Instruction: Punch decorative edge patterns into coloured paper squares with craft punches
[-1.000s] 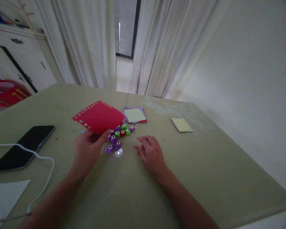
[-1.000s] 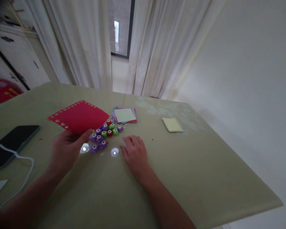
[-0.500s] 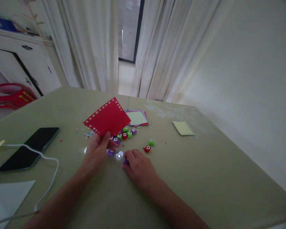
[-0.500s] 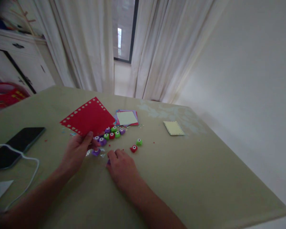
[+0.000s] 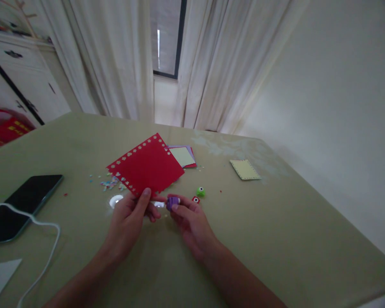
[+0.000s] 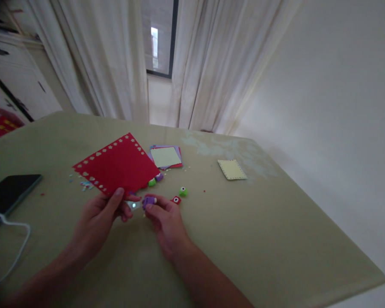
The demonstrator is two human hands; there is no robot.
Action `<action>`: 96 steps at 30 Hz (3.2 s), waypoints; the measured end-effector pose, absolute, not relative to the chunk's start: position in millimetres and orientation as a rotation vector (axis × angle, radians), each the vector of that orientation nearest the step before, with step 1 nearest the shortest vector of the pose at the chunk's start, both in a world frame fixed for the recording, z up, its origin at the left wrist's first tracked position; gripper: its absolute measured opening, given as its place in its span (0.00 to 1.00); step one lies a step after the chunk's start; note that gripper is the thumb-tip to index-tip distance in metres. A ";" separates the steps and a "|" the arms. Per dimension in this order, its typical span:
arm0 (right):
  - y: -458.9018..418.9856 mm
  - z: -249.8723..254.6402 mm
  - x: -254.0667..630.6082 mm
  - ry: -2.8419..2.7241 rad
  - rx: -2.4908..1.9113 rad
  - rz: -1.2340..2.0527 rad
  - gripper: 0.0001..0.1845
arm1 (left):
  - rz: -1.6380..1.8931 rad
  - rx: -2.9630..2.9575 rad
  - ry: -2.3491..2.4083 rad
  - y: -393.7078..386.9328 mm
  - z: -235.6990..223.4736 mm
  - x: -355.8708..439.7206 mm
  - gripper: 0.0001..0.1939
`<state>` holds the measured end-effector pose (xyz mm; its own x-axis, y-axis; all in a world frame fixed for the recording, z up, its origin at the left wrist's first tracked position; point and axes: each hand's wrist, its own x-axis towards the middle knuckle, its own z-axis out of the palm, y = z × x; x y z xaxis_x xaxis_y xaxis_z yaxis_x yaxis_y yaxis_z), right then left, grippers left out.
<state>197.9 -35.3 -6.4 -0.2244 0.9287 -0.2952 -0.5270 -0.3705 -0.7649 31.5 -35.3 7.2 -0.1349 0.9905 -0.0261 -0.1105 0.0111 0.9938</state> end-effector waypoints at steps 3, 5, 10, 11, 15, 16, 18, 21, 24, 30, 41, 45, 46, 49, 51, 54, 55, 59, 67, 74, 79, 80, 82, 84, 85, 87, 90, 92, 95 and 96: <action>-37.7 -1.8 199.5 -0.546 -0.856 1.903 0.20 | 1.354 1.046 1.209 -38.9 8.9 35.5 0.21; -39.2 -0.2 199.6 -0.525 -0.801 1.946 0.22 | 1.365 1.049 1.199 -39.7 9.9 37.1 0.21; -38.6 1.3 198.5 -0.549 -0.785 1.889 0.26 | 1.361 1.083 1.225 -38.6 10.1 35.9 0.21; -38.0 1.4 198.5 -0.561 -0.793 1.863 0.26 | 1.362 1.091 1.236 -38.6 9.9 35.3 0.21; -35.8 0.3 198.8 -0.606 -0.845 1.787 0.25 | 1.365 1.120 1.263 -39.4 10.0 34.5 0.21; -35.5 -0.3 198.7 -0.606 -0.862 1.779 0.25 | 1.365 1.124 1.264 -39.7 10.1 34.6 0.21; -35.4 -1.8 198.5 -0.601 -0.890 1.766 0.24 | 1.355 1.130 1.257 -40.1 9.7 34.9 0.21; -35.7 -3.2 198.2 -0.639 -0.916 1.759 0.25 | 1.339 1.138 1.247 -39.8 8.0 35.0 0.21; -36.3 -2.5 198.5 -0.659 -0.920 1.759 0.25 | 1.345 1.149 1.247 -39.1 7.4 35.8 0.20; -37.8 3.0 200.4 -0.747 -0.910 1.720 0.23 | 1.343 1.201 1.247 -41.6 11.7 39.5 0.19; -35.7 5.4 201.3 -0.764 -0.862 1.661 0.21 | 1.285 1.328 1.211 -43.1 11.9 43.5 0.18; -33.7 1.8 202.8 -0.820 -0.868 1.640 0.21 | 1.256 1.357 1.177 -42.4 7.6 42.5 0.17; -33.0 1.2 203.2 -0.822 -0.878 1.630 0.21 | 1.252 1.361 1.171 -42.2 6.2 42.1 0.17; -31.6 0.4 204.1 -0.812 -0.905 1.606 0.21 | 1.236 1.368 1.167 -41.8 2.3 41.5 0.16; -31.4 0.6 204.5 -0.814 -0.916 1.599 0.21 | 1.232 1.361 1.171 -41.8 0.7 42.3 0.15; -31.6 1.0 204.9 -0.838 -0.927 1.594 0.20 | 1.236 1.329 1.153 -41.9 0.6 44.2 0.12; -31.6 1.1 205.0 -0.846 -0.928 1.593 0.19 | 1.238 1.319 1.141 -41.9 1.0 44.8 0.11; -31.1 2.0 205.8 -0.872 -0.922 1.593 0.20 | 1.238 1.302 1.114 -41.6 1.5 45.8 0.10; -31.6 2.1 206.9 -0.912 -0.954 1.577 0.20 | 1.235 1.279 1.081 -40.7 -1.0 46.1 0.10; -32.1 0.1 207.3 -0.947 -0.956 1.586 0.19 | 1.235 1.269 1.071 -39.4 1.6 47.7 0.09; -32.8 -0.4 207.0 -0.938 -0.930 1.596 0.19 | 1.229 1.249 1.054 -39.4 2.1 48.3 0.09; -32.6 -0.3 206.9 -0.936 -0.926 1.598 0.18 | 1.227 1.249 1.051 -39.3 1.9 48.1 0.09; -32.4 0.1 206.8 -0.935 -0.924 1.601 0.18 | 1.226 1.251 1.048 -39.2 1.4 47.6 0.09; -32.4 0.4 206.7 -0.931 -0.929 1.592 0.18 | 1.223 1.259 1.053 -39.3 0.9 47.3 0.08; -32.5 0.5 206.7 -0.928 -0.931 1.586 0.18 | 1.222 1.263 1.056 -39.4 0.7 47.2 0.08; -32.8 0.8 206.6 -0.926 -0.932 1.582 0.19 | 1.220 1.268 1.055 -39.8 0.7 47.2 0.09; -33.2 1.1 206.5 -0.936 -0.936 1.590 0.18 | 1.220 1.263 1.052 -40.3 1.3 47.5 0.09; -33.4 1.3 206.3 -0.933 -0.940 1.597 0.18 | 1.218 1.255 1.057 -40.0 1.9 48.0 0.09; -33.5 1.5 206.3 -0.929 -0.943 1.603 0.17 | 1.220 1.250 1.055 -39.4 2.5 48.8 0.09; -33.5 1.5 206.3 -0.930 -0.947 1.602 0.17 | 1.221 1.248 1.053 -39.3 2.5 49.0 0.09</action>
<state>206.3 -33.5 1.5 -0.1795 0.9750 -0.1311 -0.3693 -0.1903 -0.9096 49.0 -39.3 2.5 0.0927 0.9931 0.0712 -0.0758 -0.0643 0.9950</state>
